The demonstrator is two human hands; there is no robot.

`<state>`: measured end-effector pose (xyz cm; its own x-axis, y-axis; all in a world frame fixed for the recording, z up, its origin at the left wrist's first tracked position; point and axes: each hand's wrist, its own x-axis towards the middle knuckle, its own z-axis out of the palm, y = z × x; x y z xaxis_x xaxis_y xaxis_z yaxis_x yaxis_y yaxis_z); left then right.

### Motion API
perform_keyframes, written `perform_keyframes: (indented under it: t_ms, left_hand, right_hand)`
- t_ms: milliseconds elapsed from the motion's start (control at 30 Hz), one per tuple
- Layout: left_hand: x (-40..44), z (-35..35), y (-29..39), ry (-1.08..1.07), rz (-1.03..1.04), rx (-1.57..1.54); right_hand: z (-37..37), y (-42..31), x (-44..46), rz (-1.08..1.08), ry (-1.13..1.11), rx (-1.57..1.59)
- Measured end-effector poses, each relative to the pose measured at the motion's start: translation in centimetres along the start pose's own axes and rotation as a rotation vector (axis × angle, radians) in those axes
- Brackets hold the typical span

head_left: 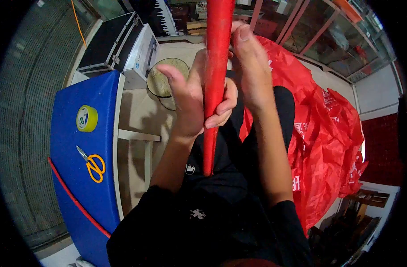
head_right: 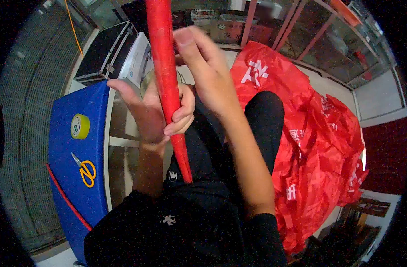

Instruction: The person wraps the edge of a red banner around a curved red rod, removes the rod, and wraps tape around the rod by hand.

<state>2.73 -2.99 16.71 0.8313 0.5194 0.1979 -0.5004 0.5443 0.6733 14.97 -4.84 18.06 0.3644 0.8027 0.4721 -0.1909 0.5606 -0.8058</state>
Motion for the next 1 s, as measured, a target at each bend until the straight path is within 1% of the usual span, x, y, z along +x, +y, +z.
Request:
perform_keyframes:
  t_ms: [33, 100, 133, 167, 200, 233, 267, 300, 367, 400, 433, 467, 500, 567, 600, 667, 700, 767, 833, 900, 967, 1000]
  left_hand:
    - [0.0, 0.0, 0.0, 0.022, 0.001, 0.088]
    - [0.0, 0.3, -0.1, 0.049, 0.003, 0.172]
    - [0.1, 0.6, 0.0, 0.062, 0.021, 0.155]
    - [0.2, 0.8, 0.0, 0.074, 0.039, 0.139]
    - [0.2, 0.8, -0.1, 0.070, 0.039, 0.137]
    - [0.3, 0.7, -0.1, 0.103, 0.080, 0.204]
    - [0.3, 0.7, -0.2, 0.138, 0.123, 0.270]
    - [0.5, 1.0, -0.2, 0.137, 0.126, 0.267]
    - [0.9, 1.9, -0.5, 0.390, 0.263, 0.246]
    - [1.0, 1.8, -0.5, 0.392, 0.264, 0.244]
    - [1.1, 1.6, -0.5, 0.380, 0.328, 0.235]
    - [1.3, 1.4, -0.5, 0.368, 0.391, 0.226]
    - [1.5, 1.1, -0.5, 0.370, 0.391, 0.226]
    - [1.9, 0.3, -0.6, 0.422, 0.583, 0.354]
    - [2.0, -0.1, -0.6, 0.423, 0.584, 0.354]
    - [2.1, -0.7, -0.3, 0.357, 0.717, 0.423]
    - [2.2, -0.8, -0.2, 0.360, 0.720, 0.422]
    - [2.4, -0.8, 0.0, 0.402, 0.825, 0.449]
    - [2.3, -1.1, 0.1, 0.408, 0.856, 0.436]
    - [2.2, -1.5, 0.3, 0.414, 0.885, 0.424]
    - [2.2, -1.9, 0.6, 0.385, 0.960, 0.411]
    - [2.1, -2.1, 0.7, 0.386, 0.960, 0.411]
  right_hand:
    - [-0.1, -0.8, 0.2, 0.002, -0.001, -0.001]
    - [0.4, -3.5, 1.1, -0.103, 0.027, -0.246]
    - [1.1, -5.0, 1.7, -0.102, 0.027, -0.246]
    - [2.1, -6.5, 2.4, 0.066, 0.114, -0.276]
    - [2.2, -6.8, 2.6, 0.146, 0.159, -0.294]
    - [2.4, -7.1, 2.8, 0.228, 0.202, -0.309]
    - [2.0, -6.9, 2.8, 0.182, 0.153, -0.223]
    - [1.7, -6.7, 2.7, 0.138, 0.102, -0.137]
    - [1.0, -6.3, 2.5, 0.101, 0.095, -0.156]
    - [0.8, -6.2, 2.5, 0.064, 0.091, -0.172]
    - [0.8, -6.1, 2.5, 0.066, 0.090, -0.173]
    - [0.9, -6.0, 2.5, 0.091, 0.121, -0.176]
    - [1.0, -6.0, 2.5, 0.116, 0.153, -0.179]
    - [1.0, -6.1, 2.5, 0.123, 0.155, -0.186]
    - [1.0, -6.2, 2.5, 0.128, 0.156, -0.194]
    - [1.0, -6.2, 2.3, 0.108, 0.130, -0.180]
    - [1.0, -6.3, 2.3, 0.087, 0.105, -0.166]
    - [0.7, -6.2, 2.3, 0.086, 0.093, -0.161]
    - [0.8, -6.2, 2.4, 0.086, 0.083, -0.154]
    - [0.9, -6.2, 2.4, 0.083, 0.120, -0.187]
    - [0.7, -6.0, 2.4, 0.087, 0.117, -0.193]
    - [0.6, -6.0, 2.3, 0.088, 0.116, -0.200]
